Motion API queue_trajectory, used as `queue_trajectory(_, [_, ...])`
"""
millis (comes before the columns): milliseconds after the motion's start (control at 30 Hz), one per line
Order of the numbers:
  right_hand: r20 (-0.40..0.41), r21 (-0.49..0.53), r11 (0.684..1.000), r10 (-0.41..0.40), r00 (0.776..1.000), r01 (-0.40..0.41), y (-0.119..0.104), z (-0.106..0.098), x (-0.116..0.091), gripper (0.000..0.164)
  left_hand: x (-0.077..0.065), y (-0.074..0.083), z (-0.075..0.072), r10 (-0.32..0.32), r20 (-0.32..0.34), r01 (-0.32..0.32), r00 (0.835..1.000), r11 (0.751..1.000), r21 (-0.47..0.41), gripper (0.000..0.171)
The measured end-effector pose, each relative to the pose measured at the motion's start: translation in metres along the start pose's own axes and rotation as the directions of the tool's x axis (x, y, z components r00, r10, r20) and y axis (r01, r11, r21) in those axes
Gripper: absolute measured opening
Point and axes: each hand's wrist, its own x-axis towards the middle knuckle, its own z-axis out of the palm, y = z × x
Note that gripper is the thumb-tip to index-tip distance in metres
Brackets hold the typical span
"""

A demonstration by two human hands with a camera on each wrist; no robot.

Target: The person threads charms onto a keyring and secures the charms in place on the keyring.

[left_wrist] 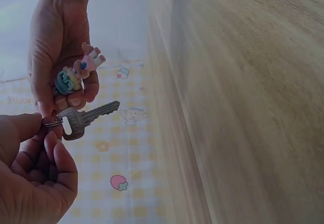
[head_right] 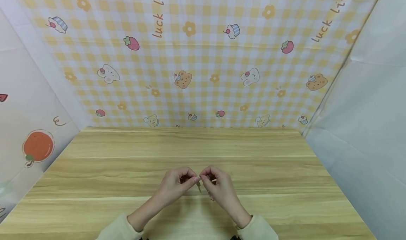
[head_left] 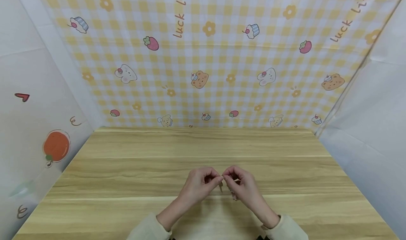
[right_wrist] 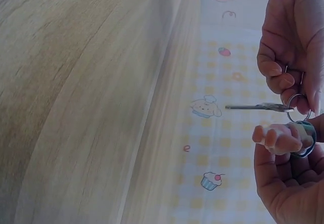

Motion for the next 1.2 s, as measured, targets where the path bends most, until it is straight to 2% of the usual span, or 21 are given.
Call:
queue_trajectory(133, [0.001,0.018,0.998,0.052,0.999,-0.052,-0.001,-0.0008,0.0003,0.012,-0.001,0.0004,0.0007,0.028,-0.034,-0.028,0.999,1.0,0.0,0.013])
queue_trajectory(267, [0.006,0.021,0.995,0.095,0.995,-0.095,-0.0013,-0.0022,0.0009,0.012,-0.0013,0.0002,0.0006,0.04,-0.033,-0.04,0.999,0.999,-0.016,0.009])
queue_trajectory(533, [0.008,-0.016,0.999,0.04,0.999,-0.04,-0.0009,-0.0023,0.0001,0.008,-0.0003,0.0003,0.0003,0.003,0.018,-0.003,1.0,1.0,-0.016,0.013])
queue_trajectory(700, [-0.001,-0.013,0.999,0.046,0.999,-0.046,-0.0011,-0.0014,0.0013,0.007,-0.0002,0.0007,0.0008,0.007,-0.008,-0.007,1.0,1.0,-0.017,0.012])
queue_trajectory(1033, [-0.014,0.035,0.998,0.048,0.999,-0.048,-0.0036,-0.002,0.0009,0.013,-0.0015,-0.0012,0.0031,0.096,-0.081,-0.099,0.992,0.994,-0.035,0.008])
queue_trajectory(1200, [-0.019,0.002,0.999,0.044,0.999,-0.044,-0.002,-0.0025,0.0008,0.007,-0.0014,0.0003,0.003,0.052,-0.039,-0.053,0.998,0.998,-0.022,0.013])
